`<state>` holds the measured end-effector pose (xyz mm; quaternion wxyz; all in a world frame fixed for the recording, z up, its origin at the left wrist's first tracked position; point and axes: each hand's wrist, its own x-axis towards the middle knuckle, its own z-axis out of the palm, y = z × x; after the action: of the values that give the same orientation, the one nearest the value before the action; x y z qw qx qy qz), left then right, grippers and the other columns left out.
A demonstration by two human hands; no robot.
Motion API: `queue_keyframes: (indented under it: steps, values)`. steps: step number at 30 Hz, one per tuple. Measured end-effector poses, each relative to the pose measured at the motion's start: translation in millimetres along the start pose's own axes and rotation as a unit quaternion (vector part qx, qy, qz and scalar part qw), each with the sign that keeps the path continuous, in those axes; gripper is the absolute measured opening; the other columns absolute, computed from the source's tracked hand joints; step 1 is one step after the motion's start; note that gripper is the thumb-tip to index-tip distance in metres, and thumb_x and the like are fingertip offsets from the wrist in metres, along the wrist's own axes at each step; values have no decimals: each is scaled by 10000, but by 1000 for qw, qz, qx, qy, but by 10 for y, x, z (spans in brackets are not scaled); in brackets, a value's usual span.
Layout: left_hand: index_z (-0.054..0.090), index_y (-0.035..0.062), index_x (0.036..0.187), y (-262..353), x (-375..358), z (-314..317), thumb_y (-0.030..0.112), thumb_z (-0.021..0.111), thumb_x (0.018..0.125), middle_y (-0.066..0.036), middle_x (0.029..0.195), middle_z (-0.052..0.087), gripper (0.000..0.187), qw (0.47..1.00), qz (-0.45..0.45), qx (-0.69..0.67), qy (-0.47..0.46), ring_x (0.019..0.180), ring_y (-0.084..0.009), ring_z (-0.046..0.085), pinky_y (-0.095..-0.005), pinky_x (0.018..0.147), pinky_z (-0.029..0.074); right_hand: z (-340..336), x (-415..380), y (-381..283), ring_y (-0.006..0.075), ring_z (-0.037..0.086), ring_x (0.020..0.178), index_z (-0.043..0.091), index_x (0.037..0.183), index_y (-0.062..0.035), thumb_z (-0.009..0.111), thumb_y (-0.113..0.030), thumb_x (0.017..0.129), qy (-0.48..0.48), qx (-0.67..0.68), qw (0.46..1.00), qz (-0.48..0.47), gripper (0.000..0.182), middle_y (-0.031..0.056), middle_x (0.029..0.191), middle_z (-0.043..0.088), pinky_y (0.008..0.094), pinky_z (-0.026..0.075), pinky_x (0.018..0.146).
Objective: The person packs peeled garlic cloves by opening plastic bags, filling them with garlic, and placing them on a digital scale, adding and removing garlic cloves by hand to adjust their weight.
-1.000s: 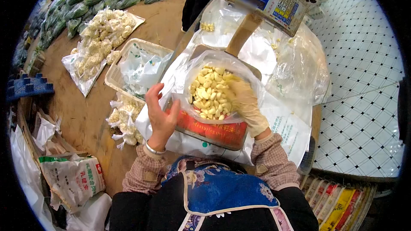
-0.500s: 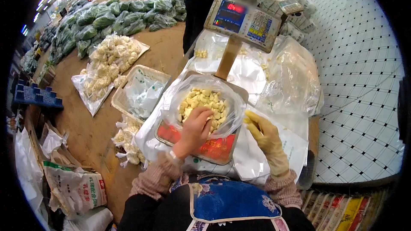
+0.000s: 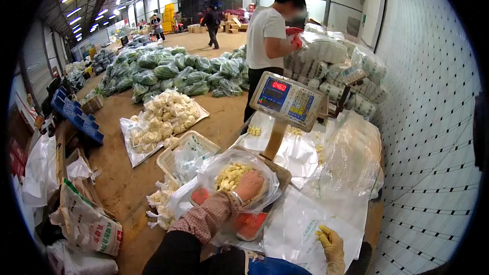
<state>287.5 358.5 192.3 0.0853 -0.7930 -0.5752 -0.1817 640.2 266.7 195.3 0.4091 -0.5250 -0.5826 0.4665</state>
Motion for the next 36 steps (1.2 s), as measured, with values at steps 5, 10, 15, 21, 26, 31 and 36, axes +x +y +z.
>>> queue_keyframes:
  steps: [5,10,15,21,26,31,36]
  values:
    - [463,16,803,98,26,-253,55,493,726,-158,783,489,91,985,-61,-158,11,741,-329,504,-378,652,424,-206,154,121,167,587,796,519,1053,42,529,-31,800,-40,11,999,28,264,119,901,598,244,475,714]
    - [458,14,797,53,-51,-635,40,490,746,-150,739,507,65,967,-96,-238,5,704,-311,508,-353,642,424,-145,411,210,150,581,769,527,1044,40,525,-40,800,-60,18,998,-14,257,116,884,604,242,468,721]
    - [486,33,936,-8,-165,-700,-67,450,690,-57,818,545,268,876,-156,-444,103,805,-133,537,-260,720,431,-54,460,14,141,576,789,531,1083,-4,571,-82,783,-84,-143,986,-31,312,109,920,611,233,456,716]
    - [326,-8,1057,407,-71,-991,-96,458,762,-144,992,530,335,712,-186,-654,176,919,-169,539,-256,810,442,-133,329,184,140,573,809,518,1102,-4,558,-87,806,-80,3,997,-6,310,98,947,601,237,458,741]
    - [325,-13,1060,370,8,-915,-106,466,752,-153,1003,519,351,667,-217,-698,147,915,-182,544,-267,818,457,-227,151,98,132,569,816,515,1104,-5,560,-75,805,-40,-13,999,26,310,108,956,594,232,464,736]
    - [412,4,1001,204,-53,-632,-102,466,729,-91,954,512,298,774,-187,-594,110,913,-153,523,-252,764,453,-215,47,139,148,564,848,515,1093,14,549,-89,816,-12,-27,997,71,298,99,970,588,237,451,758]
    - [506,15,936,-35,-277,-605,-37,485,777,-55,805,542,168,868,-277,-409,41,687,-112,556,-226,596,476,-297,100,2,144,563,860,523,1088,-1,554,-108,811,-17,-163,985,51,299,98,995,586,237,444,766]
